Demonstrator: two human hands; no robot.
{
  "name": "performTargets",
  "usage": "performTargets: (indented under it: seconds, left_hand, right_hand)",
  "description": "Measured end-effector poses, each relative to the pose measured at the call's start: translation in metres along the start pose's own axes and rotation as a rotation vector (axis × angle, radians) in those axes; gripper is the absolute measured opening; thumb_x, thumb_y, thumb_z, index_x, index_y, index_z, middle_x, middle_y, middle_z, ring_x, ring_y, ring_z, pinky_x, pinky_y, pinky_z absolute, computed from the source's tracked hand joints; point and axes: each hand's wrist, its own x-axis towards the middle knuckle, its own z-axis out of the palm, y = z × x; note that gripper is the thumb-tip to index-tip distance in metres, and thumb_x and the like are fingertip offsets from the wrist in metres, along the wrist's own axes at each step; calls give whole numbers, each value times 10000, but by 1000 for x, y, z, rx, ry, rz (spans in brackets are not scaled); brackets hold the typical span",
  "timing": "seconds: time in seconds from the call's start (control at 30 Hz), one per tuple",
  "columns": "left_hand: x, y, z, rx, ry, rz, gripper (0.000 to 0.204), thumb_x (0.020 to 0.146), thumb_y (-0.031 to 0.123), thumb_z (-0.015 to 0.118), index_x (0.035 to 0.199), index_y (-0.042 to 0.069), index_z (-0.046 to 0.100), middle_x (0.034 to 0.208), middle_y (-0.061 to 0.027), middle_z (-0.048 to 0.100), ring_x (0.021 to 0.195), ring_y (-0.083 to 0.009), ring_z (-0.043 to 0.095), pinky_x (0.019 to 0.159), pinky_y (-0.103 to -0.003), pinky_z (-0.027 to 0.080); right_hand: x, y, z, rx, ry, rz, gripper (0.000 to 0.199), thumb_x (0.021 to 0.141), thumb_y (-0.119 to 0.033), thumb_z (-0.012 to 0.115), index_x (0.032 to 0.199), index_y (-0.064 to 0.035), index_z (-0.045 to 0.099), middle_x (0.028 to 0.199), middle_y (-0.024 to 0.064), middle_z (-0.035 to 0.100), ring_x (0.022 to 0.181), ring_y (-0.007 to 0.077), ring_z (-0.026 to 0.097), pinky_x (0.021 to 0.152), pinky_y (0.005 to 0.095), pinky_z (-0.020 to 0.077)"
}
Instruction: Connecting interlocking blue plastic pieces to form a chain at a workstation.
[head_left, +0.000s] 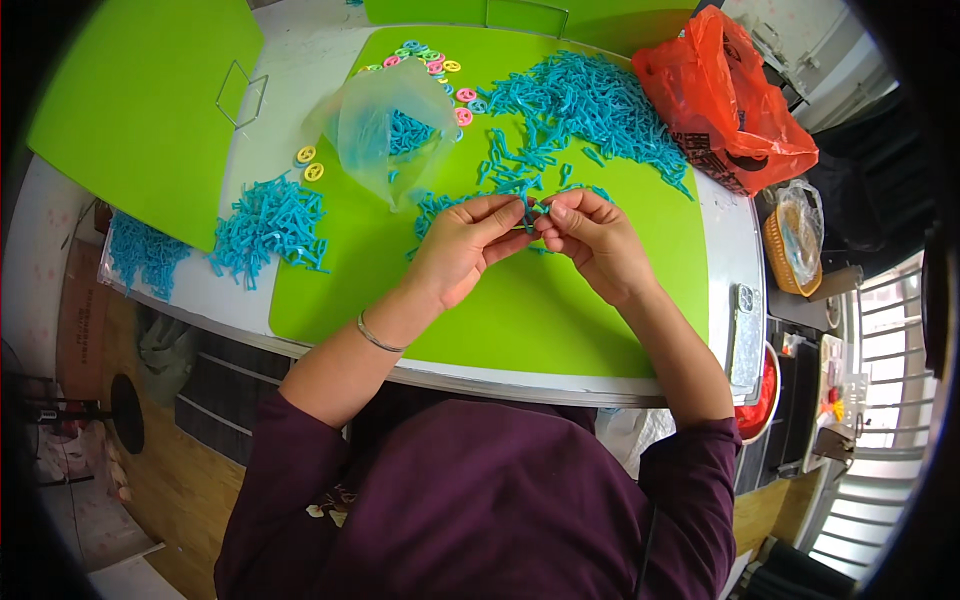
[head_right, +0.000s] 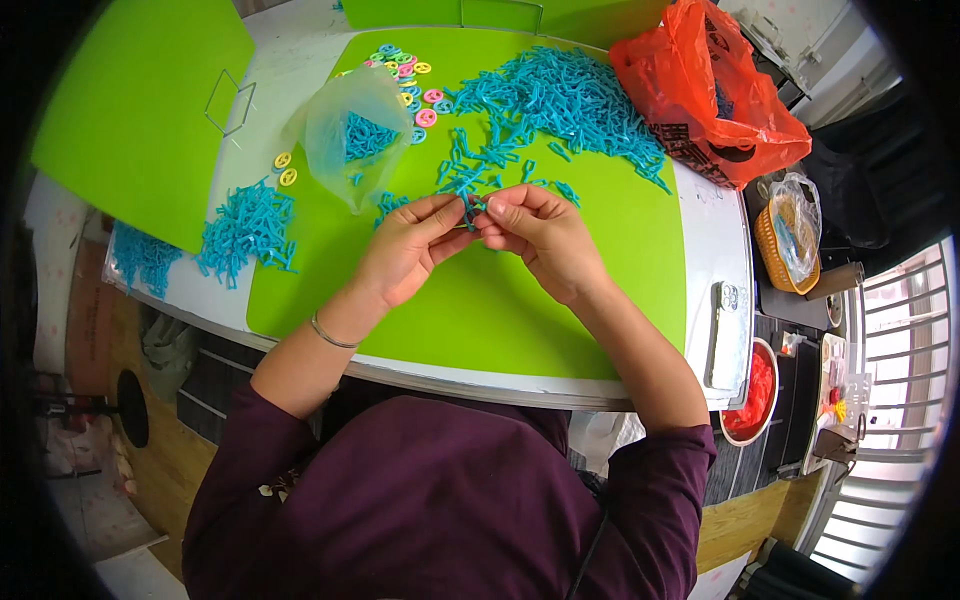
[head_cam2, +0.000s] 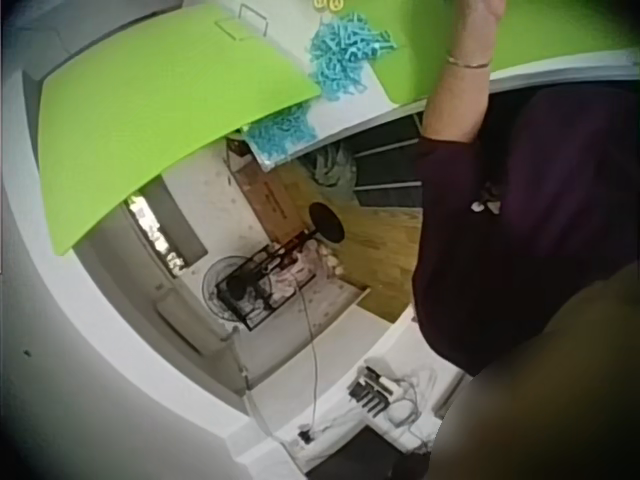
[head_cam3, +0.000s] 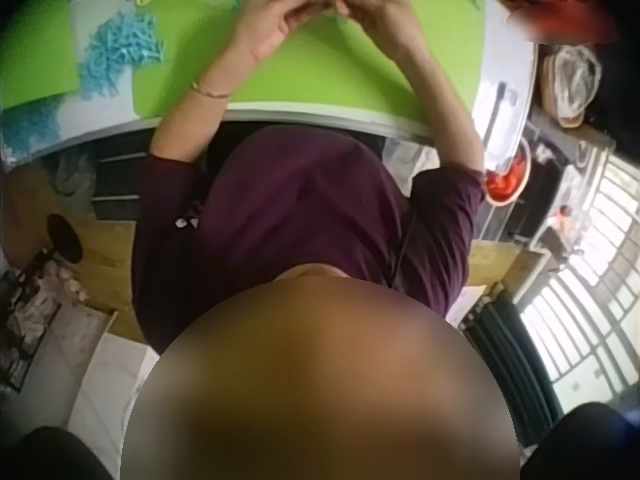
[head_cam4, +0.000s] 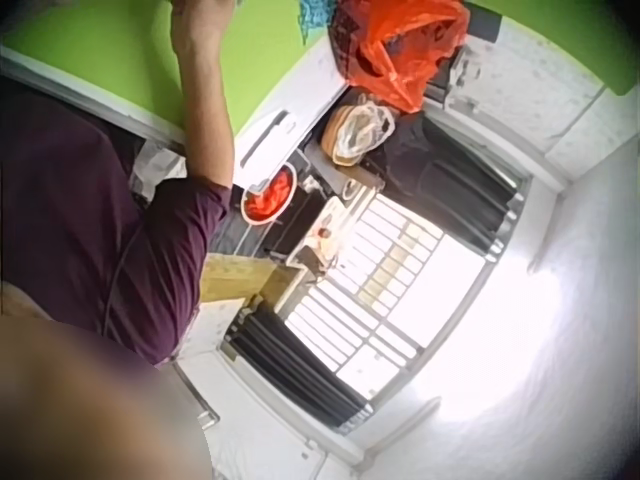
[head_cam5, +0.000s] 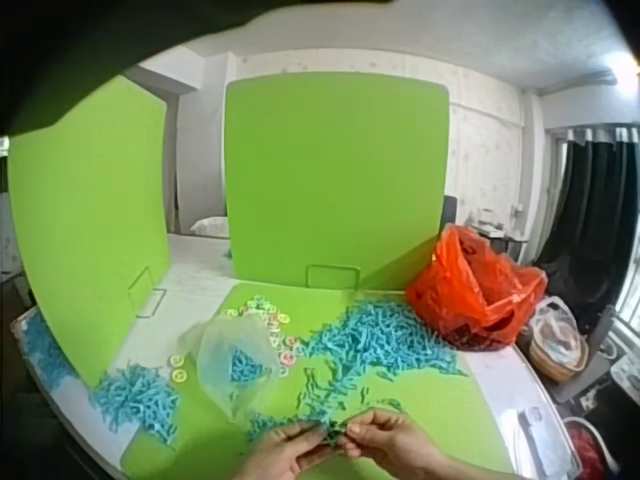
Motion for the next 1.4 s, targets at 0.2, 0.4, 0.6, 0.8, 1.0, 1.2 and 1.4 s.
performTargets:
  seconds: [0.2, 0.4, 0.6, 0.8, 1.0, 1.2, 1.4]
  left_hand:
    - [-3, 0, 5, 117, -18, 73, 185, 881, 131, 583, 1016, 6, 604, 971, -41, 623, 857, -132, 605, 804, -264, 512]
    - [-2, -1, 3, 131, -11, 94, 187, 888, 122, 569, 1023, -5, 599, 977, -51, 622, 867, -136, 607, 807, -268, 514]
    - [-3, 1, 4, 123, -42, 115, 189, 897, 107, 548, 1024, -25, 591, 984, -67, 623, 873, -149, 618, 822, -282, 519]
    - [-2, -1, 2, 142, -45, 118, 192, 896, 104, 547, 1030, -27, 589, 991, -68, 624, 863, -155, 623, 814, -277, 522]
    - [0, -6, 1, 203, -18, 160, 177, 887, 86, 558, 1009, -35, 601, 940, -73, 636, 824, -148, 630, 775, -273, 534]
    - [-4, -10, 3, 655, 90, 631, 111, 842, 26, 603, 898, -64, 636, 776, -84, 667, 689, -120, 634, 638, -232, 522]
    - [-6, -7, 2, 724, 54, 597, 134, 866, 22, 573, 954, -72, 610, 855, -72, 640, 771, -123, 618, 699, -239, 517]
  right_hand:
    - [0, 2, -3, -69, -100, -44, 131, 913, -100, 509, 969, -4, 580, 824, 74, 631, 734, 129, 607, 660, 227, 510]
    - [-3, 3, 1, -267, -79, -119, 154, 908, -95, 522, 1020, 3, 563, 832, 84, 638, 744, 138, 618, 678, 249, 526]
    - [-5, -2, 4, -227, -121, -94, 147, 904, -98, 529, 1008, 2, 557, 820, 93, 641, 711, 150, 625, 674, 257, 530]
    - [-2, 0, -3, -69, -147, 10, 129, 906, -107, 521, 975, -4, 557, 811, 95, 637, 695, 150, 619, 649, 252, 526]
    - [-6, -1, 1, -137, -99, -15, 115, 901, -102, 530, 927, 6, 561, 806, 99, 638, 687, 153, 619, 652, 253, 526]
    - [-10, 6, 10, -318, -85, -133, 66, 875, -52, 561, 898, 10, 558, 789, 102, 639, 675, 151, 618, 643, 272, 534]
    - [-8, 17, 15, -174, -64, -187, 62, 876, -50, 562, 915, -3, 554, 781, 103, 640, 675, 153, 622, 633, 276, 537]
